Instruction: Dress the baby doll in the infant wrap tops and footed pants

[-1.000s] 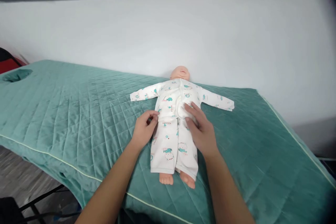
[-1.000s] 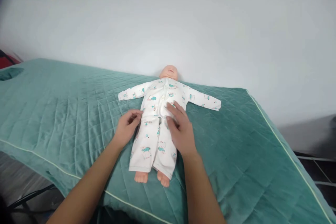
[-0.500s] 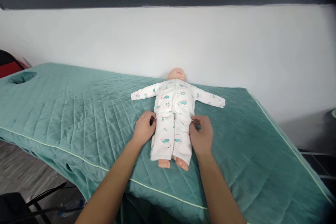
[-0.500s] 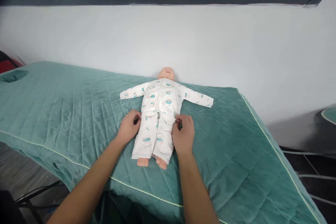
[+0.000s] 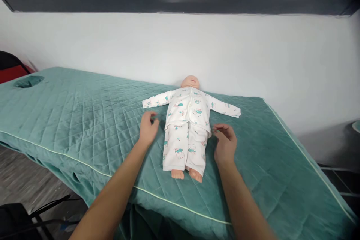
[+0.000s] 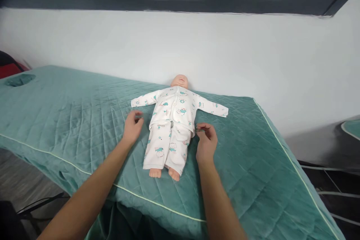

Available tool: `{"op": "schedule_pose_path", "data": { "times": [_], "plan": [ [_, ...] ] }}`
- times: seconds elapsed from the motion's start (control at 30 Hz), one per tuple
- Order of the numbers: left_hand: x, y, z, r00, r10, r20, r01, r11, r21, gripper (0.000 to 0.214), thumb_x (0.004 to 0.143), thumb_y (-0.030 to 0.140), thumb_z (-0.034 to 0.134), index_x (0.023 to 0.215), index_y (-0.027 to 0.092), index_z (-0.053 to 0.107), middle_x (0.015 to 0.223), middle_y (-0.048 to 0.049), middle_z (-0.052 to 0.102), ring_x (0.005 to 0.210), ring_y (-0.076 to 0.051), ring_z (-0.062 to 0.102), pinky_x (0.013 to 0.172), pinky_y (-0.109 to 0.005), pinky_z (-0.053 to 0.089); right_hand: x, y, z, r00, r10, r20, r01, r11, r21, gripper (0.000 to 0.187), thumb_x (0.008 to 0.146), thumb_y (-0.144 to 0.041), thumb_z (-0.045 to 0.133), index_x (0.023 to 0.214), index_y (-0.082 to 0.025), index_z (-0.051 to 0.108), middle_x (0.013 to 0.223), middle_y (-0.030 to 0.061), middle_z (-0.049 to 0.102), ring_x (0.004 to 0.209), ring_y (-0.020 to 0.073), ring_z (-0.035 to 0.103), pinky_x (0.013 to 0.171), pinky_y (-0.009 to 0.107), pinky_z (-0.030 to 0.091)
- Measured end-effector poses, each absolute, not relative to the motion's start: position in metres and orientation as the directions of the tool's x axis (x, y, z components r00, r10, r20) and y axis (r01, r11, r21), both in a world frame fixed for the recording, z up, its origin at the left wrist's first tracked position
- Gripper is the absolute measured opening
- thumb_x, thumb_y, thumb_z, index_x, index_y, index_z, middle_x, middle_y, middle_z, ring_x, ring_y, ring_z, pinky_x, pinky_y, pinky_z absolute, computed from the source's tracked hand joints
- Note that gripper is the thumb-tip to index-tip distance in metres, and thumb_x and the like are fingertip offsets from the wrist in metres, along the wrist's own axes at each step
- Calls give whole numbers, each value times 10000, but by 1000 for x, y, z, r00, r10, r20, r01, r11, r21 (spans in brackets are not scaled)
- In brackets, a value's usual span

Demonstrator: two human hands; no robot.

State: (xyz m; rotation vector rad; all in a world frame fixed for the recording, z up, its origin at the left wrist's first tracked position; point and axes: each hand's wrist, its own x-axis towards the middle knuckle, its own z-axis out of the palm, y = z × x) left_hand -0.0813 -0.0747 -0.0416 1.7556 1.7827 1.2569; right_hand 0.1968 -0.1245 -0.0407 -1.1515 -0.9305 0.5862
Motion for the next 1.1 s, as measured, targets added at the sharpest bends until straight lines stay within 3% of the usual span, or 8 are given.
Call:
{"op": "schedule_pose_path", "data": {
  "times": [0.07, 0.13, 0.2, 0.33, 0.53, 0.7, 0.87, 1.1],
  "plan": [
    [-93, -56, -40, -276, 902, 333, 711, -42, 701, 472, 826, 167, 515, 1294, 133, 567, 1334, -174, 612, 1301, -303, 532, 1123, -461, 416, 218, -109, -44, 527, 792, 309, 125, 288, -950, 335, 667, -268, 594, 993, -195, 621, 1107, 65, 642, 1050, 210, 601, 892, 347, 501],
    [-103, -40, -39, -320, 903, 287, 767, 69, 638, 595, 851, 195, 531, 1438, 110, 483, 1413, -227, 565, 1375, -381, 466, 1142, -568, 364, 247, -92, -44, 530, 774, 346, 366, 160, -917, 485, 679, -303, 602, 1144, -166, 619, 1298, 140, 600, 1230, 266, 548, 1006, 415, 479],
    [-109, -27, -38, -312, 920, 236, 818, 134, 559, 632, 882, 227, 532, 1502, 144, 439, 1443, -222, 562, 1405, -397, 444, 1136, -605, 348, 276, -76, -40, 534, 761, 368, 603, -37, -797, 584, 716, -313, 583, 1264, -112, 600, 1372, 198, 577, 1297, 305, 510, 1119, 476, 394],
    [-116, -11, -39, -235, 951, 202, 848, 99, 521, 552, 946, 219, 456, 1497, 233, 474, 1477, -162, 569, 1457, -336, 415, 1170, -591, 294, 307, -55, -35, 496, 805, 326, 758, -219, -614, 659, 850, -389, 553, 1442, -103, 522, 1424, 220, 566, 1309, 349, 527, 1130, 517, 384],
    [-126, 5, -39, -209, 959, 191, 825, 68, 561, 499, 973, 192, 418, 1446, 291, 542, 1477, -94, 584, 1413, -310, 467, 1170, -575, 296, 315, -40, -37, 560, 790, 248, 736, -337, -587, 631, 868, -451, 559, 1441, -188, 569, 1354, 194, 630, 1248, 374, 571, 1069, 552, 422],
    [-130, 7, -36, -219, 957, 192, 810, 68, 582, 459, 981, 217, 444, 1416, 290, 573, 1361, -87, 663, 1311, -297, 551, 1157, -526, 334, 335, -30, -41, 570, 772, 281, 686, -260, -679, 468, 861, -355, 557, 1283, -197, 686, 1258, 132, 693, 1123, 281, 627, 1012, 424, 466],
    [-131, 10, -34, -180, 965, 189, 798, 31, 602, 444, 970, 230, 494, 1406, 251, 569, 1336, -78, 670, 1293, -294, 531, 1155, -538, 310, 342, -30, -42, 593, 751, 292, 631, -208, -747, 355, 835, -331, 586, 1119, -199, 752, 1104, 109, 726, 967, 241, 617, 926, 396, 455],
    [-137, 21, -38, -203, 953, 226, 771, 13, 636, 472, 937, 123, 484, 1383, 233, 593, 1366, -40, 666, 1251, -220, 575, 1097, -373, 404, 342, -32, -44, 540, 776, 325, 575, -59, -816, 376, 809, -350, 597, 1110, -186, 751, 958, 70, 708, 841, 189, 570, 859, 349, 439]
  ]
}}
